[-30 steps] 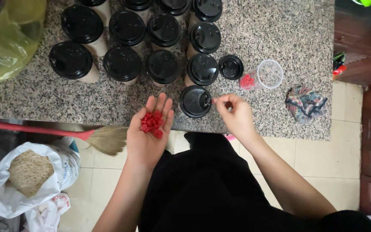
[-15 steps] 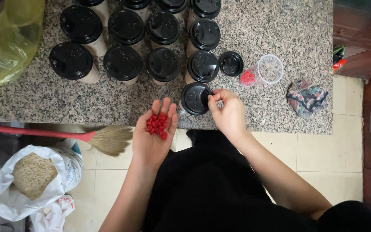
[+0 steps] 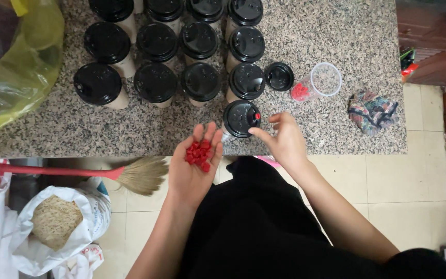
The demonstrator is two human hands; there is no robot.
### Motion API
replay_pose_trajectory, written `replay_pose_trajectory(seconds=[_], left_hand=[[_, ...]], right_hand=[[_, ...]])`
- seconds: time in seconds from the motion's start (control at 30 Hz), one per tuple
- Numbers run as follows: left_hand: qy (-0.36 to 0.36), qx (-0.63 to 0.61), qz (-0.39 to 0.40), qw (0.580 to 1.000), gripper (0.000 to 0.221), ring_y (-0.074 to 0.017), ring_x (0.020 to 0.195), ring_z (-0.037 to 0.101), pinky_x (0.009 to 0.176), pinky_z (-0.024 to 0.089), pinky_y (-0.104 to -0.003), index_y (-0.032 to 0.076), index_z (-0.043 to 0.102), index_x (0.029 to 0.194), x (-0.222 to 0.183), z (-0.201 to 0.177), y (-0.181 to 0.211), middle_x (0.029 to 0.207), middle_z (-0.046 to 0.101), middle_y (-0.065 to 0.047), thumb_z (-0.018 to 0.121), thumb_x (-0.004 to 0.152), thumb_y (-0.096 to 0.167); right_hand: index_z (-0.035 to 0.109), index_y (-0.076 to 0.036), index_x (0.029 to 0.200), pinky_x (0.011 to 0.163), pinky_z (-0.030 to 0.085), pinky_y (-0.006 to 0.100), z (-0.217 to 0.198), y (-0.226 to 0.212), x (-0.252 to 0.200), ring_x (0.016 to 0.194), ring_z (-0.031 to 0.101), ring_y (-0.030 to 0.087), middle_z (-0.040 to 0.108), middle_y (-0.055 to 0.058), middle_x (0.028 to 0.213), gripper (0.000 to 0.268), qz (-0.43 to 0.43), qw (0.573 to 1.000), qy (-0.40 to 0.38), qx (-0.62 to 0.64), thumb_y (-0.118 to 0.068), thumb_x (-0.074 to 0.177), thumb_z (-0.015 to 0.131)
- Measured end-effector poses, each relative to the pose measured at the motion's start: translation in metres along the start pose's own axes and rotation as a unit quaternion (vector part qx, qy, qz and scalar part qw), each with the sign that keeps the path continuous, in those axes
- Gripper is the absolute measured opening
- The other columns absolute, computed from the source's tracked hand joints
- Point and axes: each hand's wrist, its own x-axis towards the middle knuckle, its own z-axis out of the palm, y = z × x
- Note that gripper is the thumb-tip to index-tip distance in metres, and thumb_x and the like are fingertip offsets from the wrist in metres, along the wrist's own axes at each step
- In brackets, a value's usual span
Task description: The person places small red items into the lids of several plastic cups and then packages the cups into a yellow plastic bag.
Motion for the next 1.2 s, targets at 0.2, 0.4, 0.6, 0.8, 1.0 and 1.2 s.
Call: replay_pose_trajectory(seconds=[0.2,0.4,0.6,0.8,1.0,1.2], left_hand=[[-0.028,0.015,-0.027,0.999,0.040,-0.0290,0.141,0.051,0.114,0.043,-0.042,0.007,0.055,0.137,0.018,0.014,-0.016,0.151,0.054,-0.015,0.041,0.103,0.022],[-0.090,0.026,-0.035,0.995,0.048,-0.0296,0.141,0.047,0.119,0.037,-0.044,0.005,0.049,0.147,0.046,0.029,-0.041,0.157,0.047,-0.015,0.038,0.105,0.026],[-0.063,0.027,-0.010,0.998,0.049,-0.0282,0.141,0.048,0.116,0.037,-0.042,0.004,0.050,0.146,0.075,0.049,-0.060,0.156,0.049,-0.016,0.038,0.103,0.027],[-0.068,0.061,-0.008,0.996,0.050,-0.0293,0.140,0.049,0.119,0.036,-0.044,0.003,0.050,0.146,0.087,0.055,-0.064,0.154,0.051,-0.015,0.039,0.104,0.026],[-0.065,0.140,-0.071,0.985,0.051,-0.0252,0.140,0.050,0.119,0.034,-0.043,0.002,0.050,0.147,0.114,0.061,-0.045,0.153,0.053,-0.011,0.037,0.103,0.024],[-0.043,0.159,-0.145,0.976,0.045,-0.0266,0.132,0.057,0.116,0.042,-0.042,0.000,0.056,0.141,0.118,0.072,-0.022,0.146,0.058,-0.014,0.040,0.104,0.020]], right_hand=[[0.069,-0.004,0.096,0.072,0.054,0.033,-0.027,-0.043,-0.013,0.083,0.067,0.023,0.069,0.011,0.098,0.015,-0.134,0.982,0.026,0.133,-0.014,0.092,0.080],[0.076,-0.007,0.111,0.077,0.050,0.038,-0.039,-0.062,0.011,0.089,0.065,0.027,0.068,0.008,0.097,0.028,-0.268,0.957,-0.055,0.095,-0.015,0.085,0.082],[0.075,-0.009,0.102,0.083,0.054,0.036,-0.047,-0.028,0.048,0.097,0.068,0.027,0.068,0.009,0.104,0.016,-0.253,0.944,-0.114,0.178,-0.015,0.087,0.079],[0.070,-0.004,0.105,0.084,0.052,0.036,-0.059,-0.033,0.073,0.097,0.067,0.026,0.067,0.009,0.103,0.025,-0.287,0.932,-0.142,0.170,-0.010,0.083,0.079],[0.067,-0.004,0.100,0.081,0.051,0.029,-0.030,-0.008,0.072,0.088,0.061,0.018,0.059,0.007,0.099,0.020,-0.143,0.954,-0.149,0.216,-0.005,0.083,0.076],[0.069,-0.004,0.111,0.081,0.051,0.027,-0.022,-0.036,0.059,0.089,0.061,0.014,0.058,0.007,0.106,0.024,-0.084,0.956,-0.099,0.263,-0.002,0.088,0.073]])
